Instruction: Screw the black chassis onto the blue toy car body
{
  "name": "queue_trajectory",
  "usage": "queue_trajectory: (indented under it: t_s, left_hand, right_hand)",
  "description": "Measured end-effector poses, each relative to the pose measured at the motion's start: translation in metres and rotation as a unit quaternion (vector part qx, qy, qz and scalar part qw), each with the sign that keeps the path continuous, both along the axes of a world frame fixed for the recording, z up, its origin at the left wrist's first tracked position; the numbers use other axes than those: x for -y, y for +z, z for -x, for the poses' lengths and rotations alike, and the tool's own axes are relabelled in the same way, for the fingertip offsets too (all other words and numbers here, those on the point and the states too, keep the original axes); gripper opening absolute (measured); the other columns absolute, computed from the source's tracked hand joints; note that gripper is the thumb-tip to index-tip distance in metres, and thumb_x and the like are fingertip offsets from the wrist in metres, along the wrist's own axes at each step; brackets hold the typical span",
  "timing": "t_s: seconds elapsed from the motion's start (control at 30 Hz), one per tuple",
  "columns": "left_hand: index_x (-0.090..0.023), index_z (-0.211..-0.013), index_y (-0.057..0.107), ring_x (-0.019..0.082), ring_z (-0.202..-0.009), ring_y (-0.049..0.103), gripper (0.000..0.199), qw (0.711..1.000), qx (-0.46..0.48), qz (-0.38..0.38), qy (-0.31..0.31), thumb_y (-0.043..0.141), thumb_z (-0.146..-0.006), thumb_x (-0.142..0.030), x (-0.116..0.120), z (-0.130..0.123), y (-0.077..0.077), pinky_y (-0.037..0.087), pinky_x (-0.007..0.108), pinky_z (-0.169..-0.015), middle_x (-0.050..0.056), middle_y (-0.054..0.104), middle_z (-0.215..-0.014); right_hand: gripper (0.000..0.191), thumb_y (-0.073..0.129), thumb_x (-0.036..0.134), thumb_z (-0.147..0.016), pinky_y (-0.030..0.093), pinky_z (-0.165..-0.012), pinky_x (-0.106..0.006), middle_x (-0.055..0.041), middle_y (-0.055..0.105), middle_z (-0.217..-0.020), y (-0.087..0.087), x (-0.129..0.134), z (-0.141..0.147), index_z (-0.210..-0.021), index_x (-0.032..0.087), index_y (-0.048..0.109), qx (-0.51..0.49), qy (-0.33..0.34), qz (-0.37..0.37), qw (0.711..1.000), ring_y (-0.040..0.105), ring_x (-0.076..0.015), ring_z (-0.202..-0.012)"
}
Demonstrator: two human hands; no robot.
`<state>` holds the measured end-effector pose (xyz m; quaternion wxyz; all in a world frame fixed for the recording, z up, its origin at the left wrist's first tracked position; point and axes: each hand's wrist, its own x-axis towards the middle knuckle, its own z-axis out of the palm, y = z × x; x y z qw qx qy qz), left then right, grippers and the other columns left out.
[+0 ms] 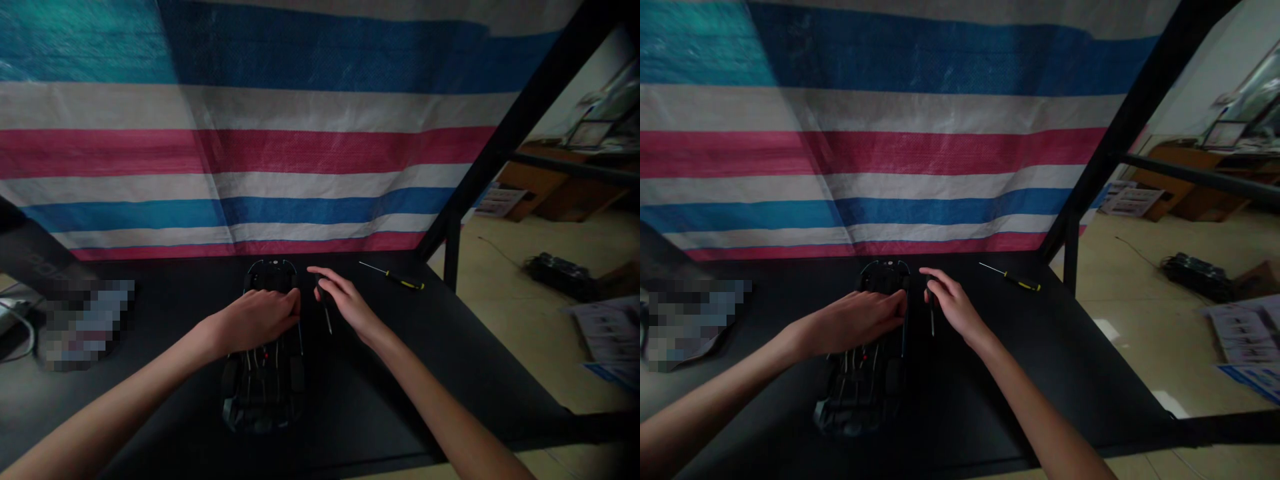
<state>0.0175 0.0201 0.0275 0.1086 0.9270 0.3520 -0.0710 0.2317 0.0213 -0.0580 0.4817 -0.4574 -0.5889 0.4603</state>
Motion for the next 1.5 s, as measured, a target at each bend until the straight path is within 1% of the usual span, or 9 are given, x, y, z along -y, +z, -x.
queue_trajectory:
  t_s: [0.17, 0.47, 0.63, 0.8, 1.03, 1.23, 1.33, 1.43, 1.5]
  left_hand:
    - [-0.017, -0.109, 0.054, 0.025, -0.074, 0.075, 0.017, 1.000, -0.019, 0.007, -0.011, 0.042, -0.108, -0.029, -0.004, -0.005, 0.007, 0.042, 0.030, -0.057, 0.008, 0.076, -0.091]
    - [-0.019, -0.098, 0.057, 0.019, -0.059, 0.070, 0.012, 1.000, 0.007, 0.001, -0.005, 0.048, -0.103, -0.027, -0.009, -0.008, 0.001, 0.034, 0.027, -0.049, 0.003, 0.071, -0.074]
    - [-0.020, -0.097, 0.057, 0.016, -0.060, 0.067, 0.003, 0.998, 0.054, 0.041, -0.005, 0.055, -0.098, -0.020, -0.010, -0.006, 0.001, 0.037, 0.025, -0.052, 0.000, 0.070, -0.076]
    - [-0.018, -0.096, 0.057, 0.016, -0.056, 0.066, 0.006, 0.999, 0.044, 0.030, -0.006, 0.055, -0.100, -0.022, -0.011, -0.006, -0.001, 0.034, 0.026, -0.050, 0.000, 0.067, -0.070]
    - [-0.015, -0.096, 0.058, 0.019, -0.064, 0.072, 0.011, 0.999, 0.016, 0.036, -0.006, 0.054, -0.103, -0.022, -0.010, -0.008, 0.004, 0.034, 0.026, -0.050, 0.004, 0.071, -0.075]
    - [-0.015, -0.096, 0.062, 0.018, -0.062, 0.072, 0.009, 1.000, 0.015, -0.011, -0.015, 0.057, -0.101, -0.021, -0.009, -0.010, 0.000, 0.035, 0.027, -0.050, 0.003, 0.070, -0.075]
    - [-0.014, -0.102, 0.065, 0.017, -0.067, 0.071, 0.011, 0.993, -0.021, -0.097, -0.066, 0.054, -0.102, -0.016, -0.003, -0.011, 0.003, 0.036, 0.029, -0.052, 0.006, 0.072, -0.086]
    - [-0.013, -0.105, 0.070, 0.021, -0.078, 0.071, 0.021, 0.957, -0.121, -0.217, -0.149, 0.053, -0.097, -0.004, 0.006, -0.014, 0.008, 0.035, 0.033, -0.056, 0.011, 0.072, -0.102]
    - [-0.014, -0.104, 0.072, 0.023, -0.081, 0.070, 0.028, 0.937, -0.169, -0.252, -0.170, 0.052, -0.093, 0.002, 0.010, -0.017, 0.012, 0.035, 0.035, -0.057, 0.011, 0.073, -0.104]
  right_hand:
    - [0.044, 0.051, 0.042, -0.096, 0.041, -0.084, -0.033, 0.0017, 0.060, -0.075, 0.004, 0.000, -0.006, -0.132, 0.022, 0.066, -0.019, -0.015, 0.007, 1.000, 0.057, -0.0186, -0.081]
    - [0.043, 0.052, 0.042, -0.095, 0.041, -0.084, -0.033, 0.0011, 0.062, -0.077, 0.003, 0.001, -0.002, -0.130, 0.021, 0.067, -0.027, -0.003, 0.022, 0.999, 0.057, -0.0183, -0.080]
    - [0.043, 0.052, 0.042, -0.095, 0.041, -0.082, -0.033, 0.0011, 0.062, -0.077, 0.004, 0.003, -0.001, -0.129, 0.020, 0.067, -0.024, 0.003, 0.030, 0.999, 0.057, -0.0184, -0.080]
    - [0.043, 0.051, 0.041, -0.095, 0.041, -0.081, -0.033, 0.0007, 0.063, -0.076, 0.004, 0.003, 0.000, -0.129, 0.020, 0.067, -0.018, 0.007, 0.035, 0.999, 0.059, -0.0191, -0.082]
    - [0.042, 0.050, 0.039, -0.095, 0.040, -0.078, -0.032, 0.0008, 0.063, -0.079, 0.002, 0.003, 0.000, -0.129, 0.021, 0.067, -0.013, 0.014, 0.034, 0.999, 0.057, -0.0186, -0.080]
    - [0.042, 0.049, 0.038, -0.096, 0.039, -0.078, -0.032, 0.0014, 0.061, -0.077, 0.002, 0.004, 0.000, -0.130, 0.022, 0.068, -0.008, 0.022, 0.027, 0.999, 0.056, -0.0184, -0.079]
    - [0.042, 0.049, 0.038, -0.096, 0.039, -0.078, -0.032, 0.0015, 0.060, -0.077, 0.001, 0.004, 0.000, -0.130, 0.021, 0.067, -0.008, 0.024, 0.027, 0.999, 0.055, -0.0180, -0.078]
    - [0.042, 0.050, 0.039, -0.096, 0.039, -0.077, -0.032, 0.0017, 0.059, -0.076, 0.001, 0.003, 0.000, -0.130, 0.021, 0.067, -0.010, 0.024, 0.030, 0.999, 0.054, -0.0178, -0.077]
    - [0.042, 0.050, 0.040, -0.096, 0.039, -0.076, -0.032, 0.0018, 0.059, -0.075, 0.001, 0.003, 0.000, -0.130, 0.022, 0.067, -0.012, 0.025, 0.031, 0.999, 0.054, -0.0179, -0.076]
